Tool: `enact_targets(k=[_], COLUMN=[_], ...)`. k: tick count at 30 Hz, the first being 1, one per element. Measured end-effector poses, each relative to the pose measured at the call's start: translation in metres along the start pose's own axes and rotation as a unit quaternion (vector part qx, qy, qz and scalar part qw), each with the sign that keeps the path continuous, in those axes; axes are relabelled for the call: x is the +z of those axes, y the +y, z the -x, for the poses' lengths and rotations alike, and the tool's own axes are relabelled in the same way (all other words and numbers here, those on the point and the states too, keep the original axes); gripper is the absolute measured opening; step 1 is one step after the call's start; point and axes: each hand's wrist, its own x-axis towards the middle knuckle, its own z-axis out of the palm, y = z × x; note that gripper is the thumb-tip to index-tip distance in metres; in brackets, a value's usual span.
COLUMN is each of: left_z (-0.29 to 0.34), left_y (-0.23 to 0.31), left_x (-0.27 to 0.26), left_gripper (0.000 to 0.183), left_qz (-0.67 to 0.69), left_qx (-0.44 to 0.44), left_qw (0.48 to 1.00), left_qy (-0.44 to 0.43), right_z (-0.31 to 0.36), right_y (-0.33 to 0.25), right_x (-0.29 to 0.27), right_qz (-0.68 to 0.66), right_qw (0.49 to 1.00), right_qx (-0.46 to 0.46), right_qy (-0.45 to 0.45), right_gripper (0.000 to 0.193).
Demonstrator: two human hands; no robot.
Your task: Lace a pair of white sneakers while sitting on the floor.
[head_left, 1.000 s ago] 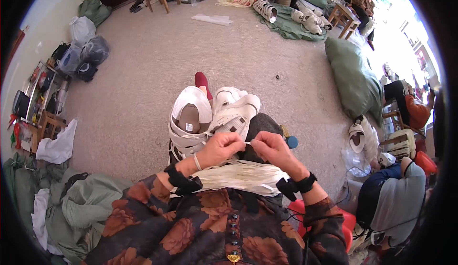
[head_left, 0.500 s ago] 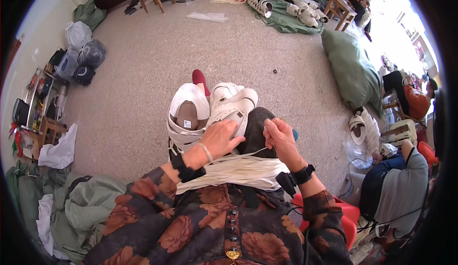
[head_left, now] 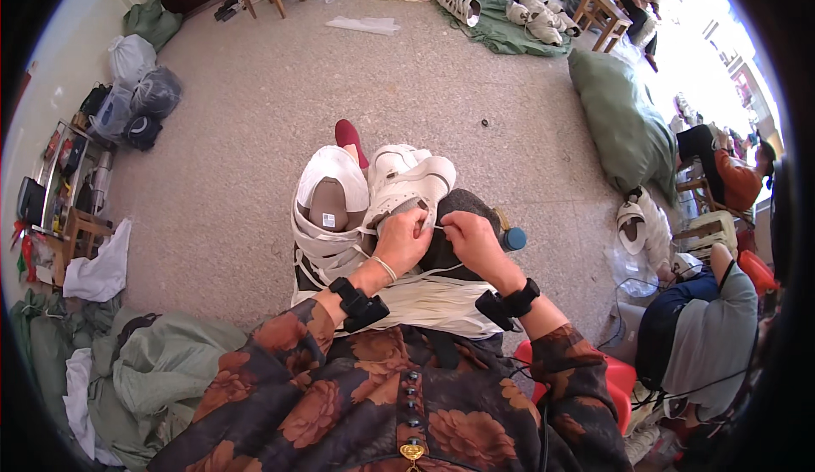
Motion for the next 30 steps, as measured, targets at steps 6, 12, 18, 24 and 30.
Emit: enact_targets(k=[6, 12, 18, 24, 30], left_z=[0.002, 0.002, 0.002, 0.003, 0.004], left_y=[0.0, -0.008, -0.003, -0.009, -0.013], left_x=[-0.001, 0.001, 0.0, 0.003, 0.006], left_gripper=[0.017, 0.021, 0.021, 0.02, 0.017], left_qz=[0.015, 0.024, 0.04, 0.058, 0.044], left_qx=[-0.011, 0.002, -0.005, 0.001, 0.017], left_qw=[1.0, 1.0, 0.999, 0.998, 0.998], left_qy=[0.004, 0.012, 0.008, 0.017, 0.046], right_z=[-0.005, -0.013, -0.014, -0.014, -0.018], right_y=[-0.016, -0.024, -0.023, -0.024, -0.036], right_x=[-0.004, 0.003, 0.0, -0.003, 0.004], right_qz=[0.048, 0.004, 0.003, 0.069, 0.215], right_qw=[0.997, 0.999, 0.998, 0.997, 0.971], right_qx=[-0.038, 0.036, 0.041, 0.021, -0.092], right_qy=[0.049, 0.037, 0.04, 0.039, 0.046], right_gripper=[0.013, 0.017, 0.017, 0.013, 0.009])
